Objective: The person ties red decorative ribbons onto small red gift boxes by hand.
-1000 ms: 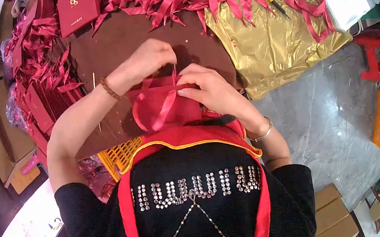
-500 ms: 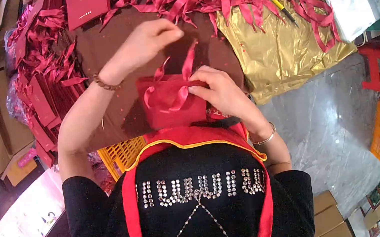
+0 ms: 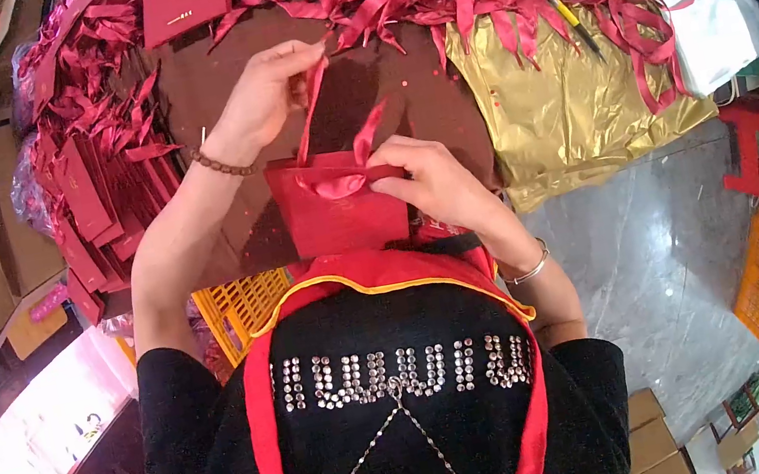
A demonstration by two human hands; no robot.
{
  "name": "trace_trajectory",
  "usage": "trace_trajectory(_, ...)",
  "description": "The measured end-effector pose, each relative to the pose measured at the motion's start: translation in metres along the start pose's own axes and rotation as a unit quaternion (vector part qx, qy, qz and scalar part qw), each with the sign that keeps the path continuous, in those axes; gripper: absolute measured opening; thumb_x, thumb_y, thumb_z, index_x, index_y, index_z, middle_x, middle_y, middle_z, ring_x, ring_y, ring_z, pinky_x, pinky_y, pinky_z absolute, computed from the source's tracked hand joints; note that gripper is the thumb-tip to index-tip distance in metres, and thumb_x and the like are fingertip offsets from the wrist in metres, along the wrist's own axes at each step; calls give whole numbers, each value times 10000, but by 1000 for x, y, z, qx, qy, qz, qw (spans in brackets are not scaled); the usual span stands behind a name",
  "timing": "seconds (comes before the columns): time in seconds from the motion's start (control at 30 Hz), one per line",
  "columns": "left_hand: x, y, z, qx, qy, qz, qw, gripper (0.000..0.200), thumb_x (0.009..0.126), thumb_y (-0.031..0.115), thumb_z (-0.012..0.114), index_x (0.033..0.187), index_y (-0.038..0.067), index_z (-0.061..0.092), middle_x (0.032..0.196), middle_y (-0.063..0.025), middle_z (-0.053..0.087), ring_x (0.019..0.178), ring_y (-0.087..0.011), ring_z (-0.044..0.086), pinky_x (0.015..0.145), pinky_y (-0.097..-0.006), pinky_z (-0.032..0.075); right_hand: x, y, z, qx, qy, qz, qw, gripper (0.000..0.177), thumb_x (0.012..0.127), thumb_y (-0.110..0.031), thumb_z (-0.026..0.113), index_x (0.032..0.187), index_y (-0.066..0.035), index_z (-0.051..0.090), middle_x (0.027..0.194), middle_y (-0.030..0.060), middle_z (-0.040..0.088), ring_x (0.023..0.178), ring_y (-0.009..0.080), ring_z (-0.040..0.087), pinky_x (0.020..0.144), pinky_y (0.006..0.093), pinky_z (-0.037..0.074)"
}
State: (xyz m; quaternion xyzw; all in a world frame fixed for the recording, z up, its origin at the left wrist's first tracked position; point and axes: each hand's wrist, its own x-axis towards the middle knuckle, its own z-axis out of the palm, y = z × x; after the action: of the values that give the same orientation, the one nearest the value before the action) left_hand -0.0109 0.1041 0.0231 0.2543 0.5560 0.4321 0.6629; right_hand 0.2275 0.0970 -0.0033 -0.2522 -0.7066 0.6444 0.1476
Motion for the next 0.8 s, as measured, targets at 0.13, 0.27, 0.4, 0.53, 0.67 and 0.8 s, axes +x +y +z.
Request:
trace_trajectory(0.13, -4, 7, 7, 168, 88, 54, 980, 130, 858, 241, 630, 833, 114, 636, 709, 27, 573, 640, -98, 531, 554, -231, 377, 1, -2, 0, -5, 8, 7, 1000, 199, 777, -38, 644, 963, 12, 594, 883, 125, 587, 813, 257, 589, 736, 322, 457)
trace_trajectory(0.27, -32, 14, 27, 668, 66, 226, 706, 347, 807, 433, 592, 734, 107, 688, 872, -58, 617, 906, -278, 533, 752, -459, 357, 2, -3, 2, -4, 12, 13, 1000, 186, 792, -53, 649, 959, 9, 595, 885, 88, 578, 785, 183, 550, 674, 291, 436)
trace_trajectory(0.4, -29, -8, 36, 700, -61, 152, 696, 354, 824, 431, 586, 765, 93, 674, 882, -33, 621, 978, -256, 511, 825, -420, 346, 5, -6, 6, -21, 12, -9, 1000, 176, 797, -71, 667, 943, 8, 607, 846, 52, 575, 710, 101, 508, 602, 257, 418)
trace_trajectory(0.53, -10, -5, 36, 416, -126, 178, 883, 282, 833, 273, 636, 745, 10, 587, 916, -65, 596, 972, -224, 512, 874, -356, 363, 5, -9, 5, -20, 7, 12, 1000, 172, 797, -79, 672, 932, 9, 613, 798, 51, 579, 671, 94, 502, 585, 260, 421)
trace_trajectory(0.67, -3, -2, 31, 397, -165, 253, 867, 232, 842, 244, 633, 817, 14, 632, 941, -81, 605, 930, -213, 548, 842, -316, 409, 6, -11, 4, -11, 1, 37, 999, 158, 802, -85, 678, 920, 4, 622, 758, 27, 587, 648, 70, 500, 565, 247, 418)
trace_trajectory(0.8, -15, 14, 19, 504, 6, 270, 821, 189, 857, 194, 616, 951, 36, 661, 973, -89, 612, 923, -209, 574, 840, -315, 436, 4, 6, 2, 27, 19, 51, 998, 155, 817, -78, 676, 938, -1, 618, 789, -13, 599, 683, 42, 517, 577, 222, 427)
